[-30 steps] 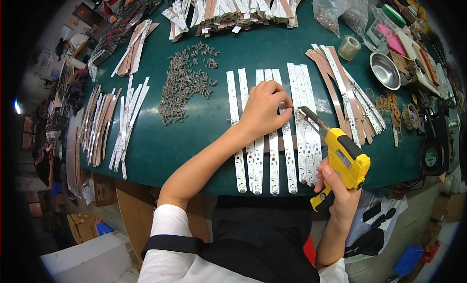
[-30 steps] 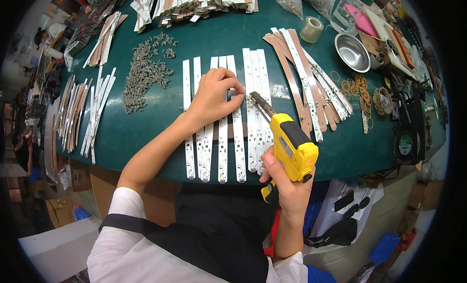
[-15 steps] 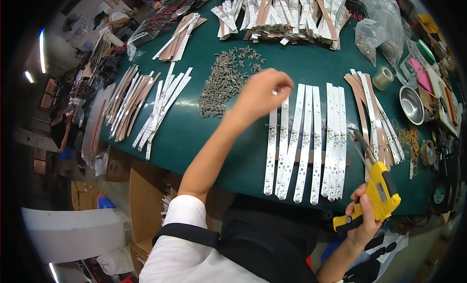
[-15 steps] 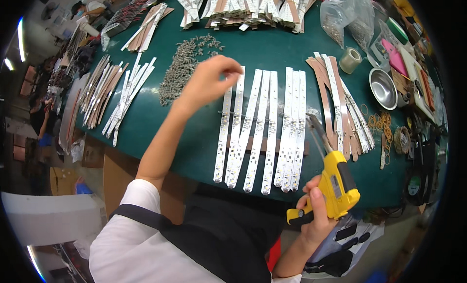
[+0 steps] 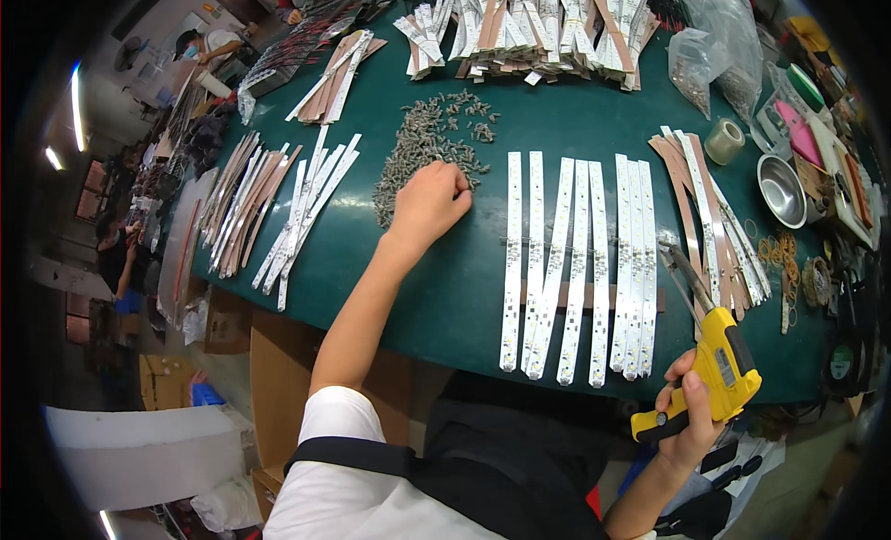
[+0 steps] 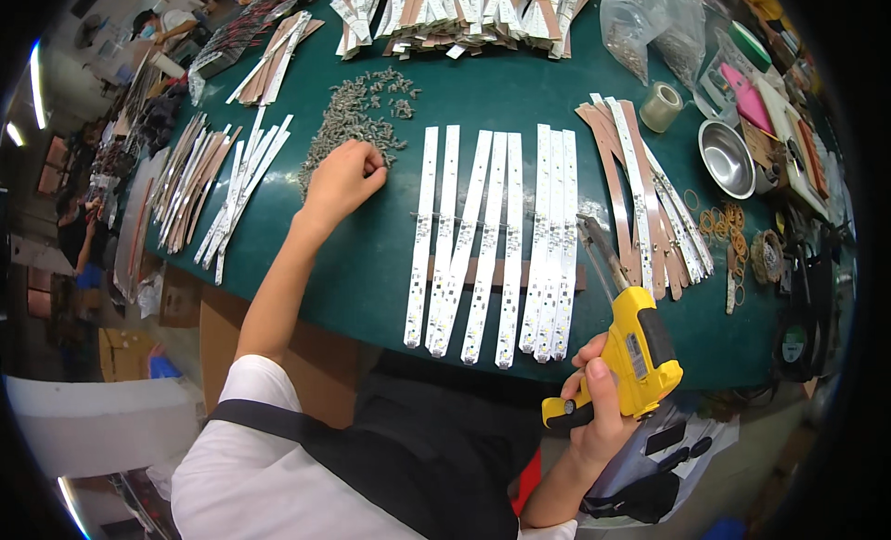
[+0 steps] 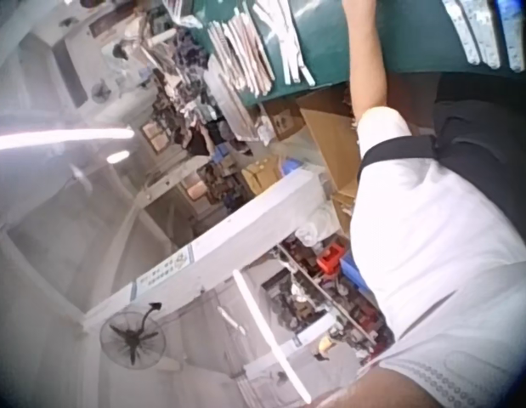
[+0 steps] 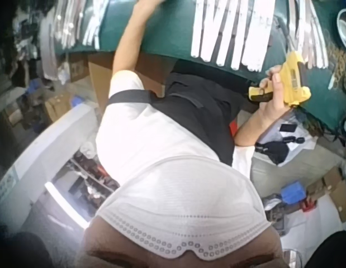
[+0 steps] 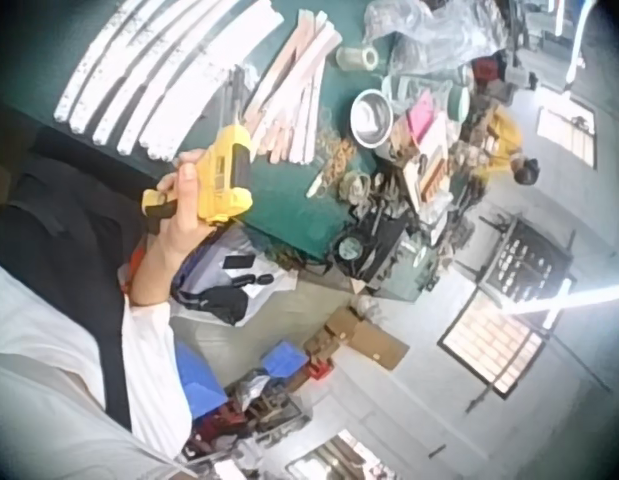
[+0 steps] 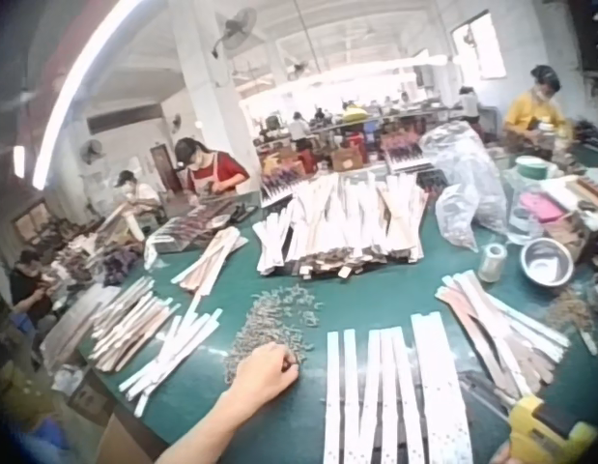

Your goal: The person arranges LED strips on a work table, places small components from a pile onto the strips by hand, and solders them using a handheld soldering gun.

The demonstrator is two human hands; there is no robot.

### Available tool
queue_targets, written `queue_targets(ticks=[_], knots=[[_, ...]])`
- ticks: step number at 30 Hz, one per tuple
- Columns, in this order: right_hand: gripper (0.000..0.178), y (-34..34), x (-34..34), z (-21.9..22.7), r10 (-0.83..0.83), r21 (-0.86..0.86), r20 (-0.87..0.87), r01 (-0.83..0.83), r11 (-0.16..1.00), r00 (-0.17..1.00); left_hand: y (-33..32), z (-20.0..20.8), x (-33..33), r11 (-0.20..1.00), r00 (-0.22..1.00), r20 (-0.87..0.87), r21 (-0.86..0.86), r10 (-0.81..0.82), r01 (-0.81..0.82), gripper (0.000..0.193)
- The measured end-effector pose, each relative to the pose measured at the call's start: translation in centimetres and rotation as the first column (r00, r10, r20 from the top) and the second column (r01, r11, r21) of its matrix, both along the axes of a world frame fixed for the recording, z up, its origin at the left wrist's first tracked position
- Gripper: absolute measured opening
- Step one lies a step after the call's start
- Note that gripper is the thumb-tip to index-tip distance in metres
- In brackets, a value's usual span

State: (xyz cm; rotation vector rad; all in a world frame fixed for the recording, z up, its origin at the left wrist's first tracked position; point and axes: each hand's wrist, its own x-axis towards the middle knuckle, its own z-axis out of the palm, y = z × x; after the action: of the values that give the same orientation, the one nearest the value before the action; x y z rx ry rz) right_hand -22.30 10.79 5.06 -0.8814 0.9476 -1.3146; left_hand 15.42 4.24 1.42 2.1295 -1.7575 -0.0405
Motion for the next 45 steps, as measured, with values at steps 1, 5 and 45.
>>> queue_targets(ticks=[1,5,45], knots=[[0.048,0.1,-0.1,0.0,-0.005,-0.008,0.002,0.005,1.0,1.0,0.1,0.0,0.2,0.999,1.0,0.011,0.022,0.025,-0.025,0.013],[0.048,0.2,-0.2,-0.1,-0.021,-0.01,-0.008,0.021,1.0,1.0,1.0,-0.1,0.9,1.0,0.998,0.055,-0.006,-0.003,0.003,0.011],[0.046,0.1,-1.1,0.0,-0.066,0.054,0.028,0.064,0.997,0.997,-5.0,0.4,-14.4,0.85,0.706,-0.497,-0.138,-0.504,0.509,0.013]])
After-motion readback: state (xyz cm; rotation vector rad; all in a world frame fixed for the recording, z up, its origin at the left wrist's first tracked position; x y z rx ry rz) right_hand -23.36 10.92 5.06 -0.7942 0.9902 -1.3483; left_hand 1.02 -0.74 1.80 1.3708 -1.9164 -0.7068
